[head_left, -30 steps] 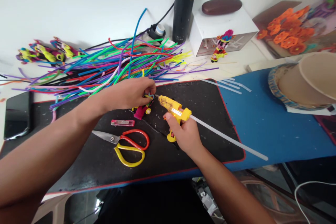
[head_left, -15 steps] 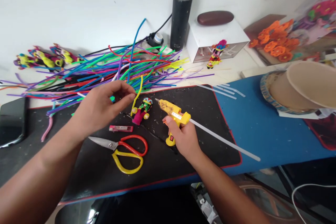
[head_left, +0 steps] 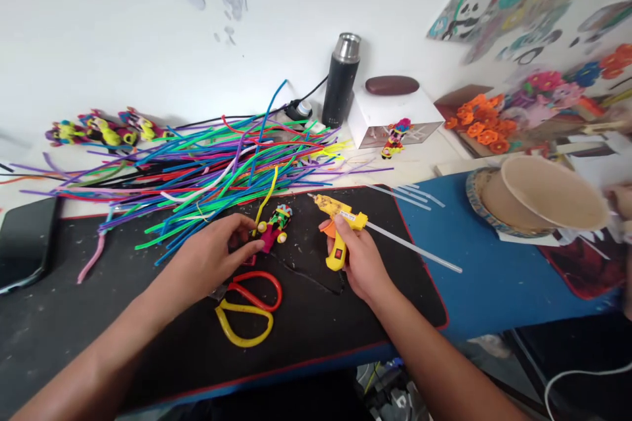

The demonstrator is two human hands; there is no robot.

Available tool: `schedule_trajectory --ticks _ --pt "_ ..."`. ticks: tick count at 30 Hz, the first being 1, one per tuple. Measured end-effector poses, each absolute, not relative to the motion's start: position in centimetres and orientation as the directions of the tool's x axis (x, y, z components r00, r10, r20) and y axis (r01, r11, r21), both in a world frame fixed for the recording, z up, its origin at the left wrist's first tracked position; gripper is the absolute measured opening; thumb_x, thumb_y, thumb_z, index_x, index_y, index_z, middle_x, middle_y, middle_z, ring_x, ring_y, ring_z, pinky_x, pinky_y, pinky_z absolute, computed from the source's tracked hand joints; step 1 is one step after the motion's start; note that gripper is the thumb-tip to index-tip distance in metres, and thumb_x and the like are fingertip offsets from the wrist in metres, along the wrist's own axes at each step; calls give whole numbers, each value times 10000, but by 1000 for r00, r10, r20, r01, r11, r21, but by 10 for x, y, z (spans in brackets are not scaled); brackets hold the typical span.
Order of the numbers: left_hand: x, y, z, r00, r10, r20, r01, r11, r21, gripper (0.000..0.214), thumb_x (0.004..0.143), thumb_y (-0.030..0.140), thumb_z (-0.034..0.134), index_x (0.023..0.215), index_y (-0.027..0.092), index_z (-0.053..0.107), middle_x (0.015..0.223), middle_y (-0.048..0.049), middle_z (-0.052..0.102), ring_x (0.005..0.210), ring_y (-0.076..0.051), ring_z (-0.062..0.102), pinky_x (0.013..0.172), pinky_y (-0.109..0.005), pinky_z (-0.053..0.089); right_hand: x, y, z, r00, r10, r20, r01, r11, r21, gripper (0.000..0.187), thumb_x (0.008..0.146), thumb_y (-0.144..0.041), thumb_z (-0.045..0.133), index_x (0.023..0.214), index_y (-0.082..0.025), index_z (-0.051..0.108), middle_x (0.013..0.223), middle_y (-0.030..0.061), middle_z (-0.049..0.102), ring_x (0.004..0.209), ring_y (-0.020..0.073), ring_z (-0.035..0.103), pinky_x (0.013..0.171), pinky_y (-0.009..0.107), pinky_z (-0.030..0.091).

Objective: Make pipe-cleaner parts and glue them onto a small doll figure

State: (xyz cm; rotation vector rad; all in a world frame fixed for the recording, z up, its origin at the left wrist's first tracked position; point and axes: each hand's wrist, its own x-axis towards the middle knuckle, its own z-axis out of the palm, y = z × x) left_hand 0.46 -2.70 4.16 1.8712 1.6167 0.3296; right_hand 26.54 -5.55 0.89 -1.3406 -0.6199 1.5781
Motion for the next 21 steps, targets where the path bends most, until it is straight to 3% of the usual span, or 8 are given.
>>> schedule_trajectory --ticks 6,11,17,21 --pt "4 -30 36 293 927 -236 851 -140 506 349 901 572 625 1014 249 695 958 -58 756 850 -267 681 723 -354 473 269 -45 13 59 867 -494 -416 -428 -802 563 792 -679 775 967 -145 766 652 -10 588 468 69 421 363 168 218" --pt "7 -28 33 336 920 -201 865 -217 453 324 909 555 620 958 243 691 970 -83 751 895 -296 691 782 -380 471 268 -42 11 15 846 -533 -393 -485 -781 545 791 -645 791 998 -142 755 677 -4 627 457 69 441 350 161 237" --pt "12 -26 31 354 921 -163 863 -255 436 303 914 544 604 861 249 652 880 -64 724 824 -290 678 730 -367 447 271 -45 13 -36 848 -528 -268 -517 -813 599 844 -704 701 1068 -149 731 719 21 696 416 76 461 335 175 289" --pt "15 -25 29 329 936 -127 874 -251 417 269 908 489 596 789 249 630 806 -54 692 750 -279 662 670 -357 424 282 -49 11 -50 845 -532 -60 -534 -843 591 852 -742 657 903 -155 694 596 -6 641 377 91 480 335 192 324"
